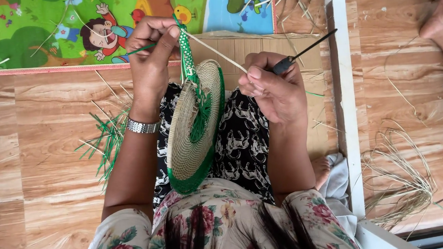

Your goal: Weaving a decorative fan using green and natural colored fibers.

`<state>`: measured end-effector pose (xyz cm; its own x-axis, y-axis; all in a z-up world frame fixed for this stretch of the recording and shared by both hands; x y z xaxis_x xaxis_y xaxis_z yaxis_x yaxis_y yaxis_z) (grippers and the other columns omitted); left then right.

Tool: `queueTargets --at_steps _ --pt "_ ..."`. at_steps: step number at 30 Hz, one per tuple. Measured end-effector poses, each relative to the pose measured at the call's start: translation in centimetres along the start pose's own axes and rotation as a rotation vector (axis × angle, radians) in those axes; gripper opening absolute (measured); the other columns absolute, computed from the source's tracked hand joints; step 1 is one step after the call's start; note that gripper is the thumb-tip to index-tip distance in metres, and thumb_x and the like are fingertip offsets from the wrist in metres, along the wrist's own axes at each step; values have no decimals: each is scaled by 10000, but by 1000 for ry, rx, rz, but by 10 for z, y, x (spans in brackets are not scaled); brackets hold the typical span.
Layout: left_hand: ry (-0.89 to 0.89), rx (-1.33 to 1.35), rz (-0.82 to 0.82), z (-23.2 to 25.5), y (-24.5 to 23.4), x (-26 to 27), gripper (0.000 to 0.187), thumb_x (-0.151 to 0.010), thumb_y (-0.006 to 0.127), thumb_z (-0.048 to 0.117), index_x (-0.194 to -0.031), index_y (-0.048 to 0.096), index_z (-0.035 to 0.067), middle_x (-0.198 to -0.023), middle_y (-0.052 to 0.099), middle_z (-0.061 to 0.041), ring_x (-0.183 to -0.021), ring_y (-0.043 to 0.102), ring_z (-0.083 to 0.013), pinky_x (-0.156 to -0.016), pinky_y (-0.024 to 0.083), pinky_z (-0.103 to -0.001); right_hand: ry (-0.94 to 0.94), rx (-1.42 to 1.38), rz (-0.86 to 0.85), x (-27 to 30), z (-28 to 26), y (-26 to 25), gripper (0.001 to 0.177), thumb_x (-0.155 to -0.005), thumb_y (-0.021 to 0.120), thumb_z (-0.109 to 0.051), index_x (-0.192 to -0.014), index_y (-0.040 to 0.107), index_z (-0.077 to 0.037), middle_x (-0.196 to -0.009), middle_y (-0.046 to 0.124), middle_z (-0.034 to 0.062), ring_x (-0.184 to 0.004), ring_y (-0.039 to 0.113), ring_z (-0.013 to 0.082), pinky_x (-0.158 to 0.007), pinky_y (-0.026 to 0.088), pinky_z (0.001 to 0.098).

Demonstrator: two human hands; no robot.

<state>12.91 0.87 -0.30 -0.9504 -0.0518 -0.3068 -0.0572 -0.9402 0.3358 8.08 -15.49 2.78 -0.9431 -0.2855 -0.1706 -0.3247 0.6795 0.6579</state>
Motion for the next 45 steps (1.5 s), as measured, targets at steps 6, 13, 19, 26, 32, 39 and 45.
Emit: queueTargets --at_steps 6,13,19,26,32,39,45 --pt "23 -20 1 4 1 1 78 -815 550 29 -885 519 19 -711 528 -26 -565 455 -48 -503 413 -156 -66 249 -95 6 -3 8 39 -752 514 -9 -741 540 19 -677 508 69 -517 364 62 -496 297 156" --pt "85 -103 -8 9 3 1 60 -792 562 18 -842 536 38 -666 537 -27 -511 463 -56 -439 409 -157 42 706 2 23 14 -17 52 -747 534 3 -698 551 1 -653 519 22 -563 389 58 -549 287 147" --pt "104 -88 -56 16 19 5 53 -803 544 5 -851 528 18 -679 527 -23 -545 448 -52 -479 413 -157 -38 717 -1 10 19 -28 215 -746 529 -133 -900 555 16 -748 546 14 -491 242 25 -486 198 161" --pt "53 -105 -117 21 35 10 65 -815 533 5 -878 521 6 -687 512 -14 -564 440 -49 -522 393 -150 -195 796 105 -26 9 7 81 -753 596 -69 -790 560 -6 -613 458 -28 -528 337 32 -498 267 151" --pt "75 -84 -128 27 35 12 69 -826 517 42 -882 524 3 -755 539 -41 -598 462 -59 -524 421 -158 -43 340 95 -38 20 -9 84 -737 611 -62 -785 594 5 -542 494 -15 -415 316 8 -388 264 128" --pt "77 -103 -125 24 33 12 86 -835 508 54 -899 528 0 -723 532 -38 -600 471 -63 -530 433 -161 -42 378 48 -36 26 -5 73 -754 574 -62 -747 561 10 -517 424 -22 -434 303 30 -416 252 150" --pt "65 -101 -124 23 32 11 79 -834 505 44 -893 523 -6 -742 530 -40 -607 471 -62 -534 426 -160 -31 409 73 -35 36 -7 79 -753 567 -73 -699 537 -24 -516 399 -32 -452 316 37 -429 252 157"
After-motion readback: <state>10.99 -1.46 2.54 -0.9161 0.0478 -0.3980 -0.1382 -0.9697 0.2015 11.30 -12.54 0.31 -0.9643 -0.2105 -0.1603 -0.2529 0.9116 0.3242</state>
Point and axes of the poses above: each hand's wrist, its own x-axis away from the middle knuckle, its own y-axis out of the palm, z = x × y, the point moved 10 cm from there along -x, towards the middle knuckle
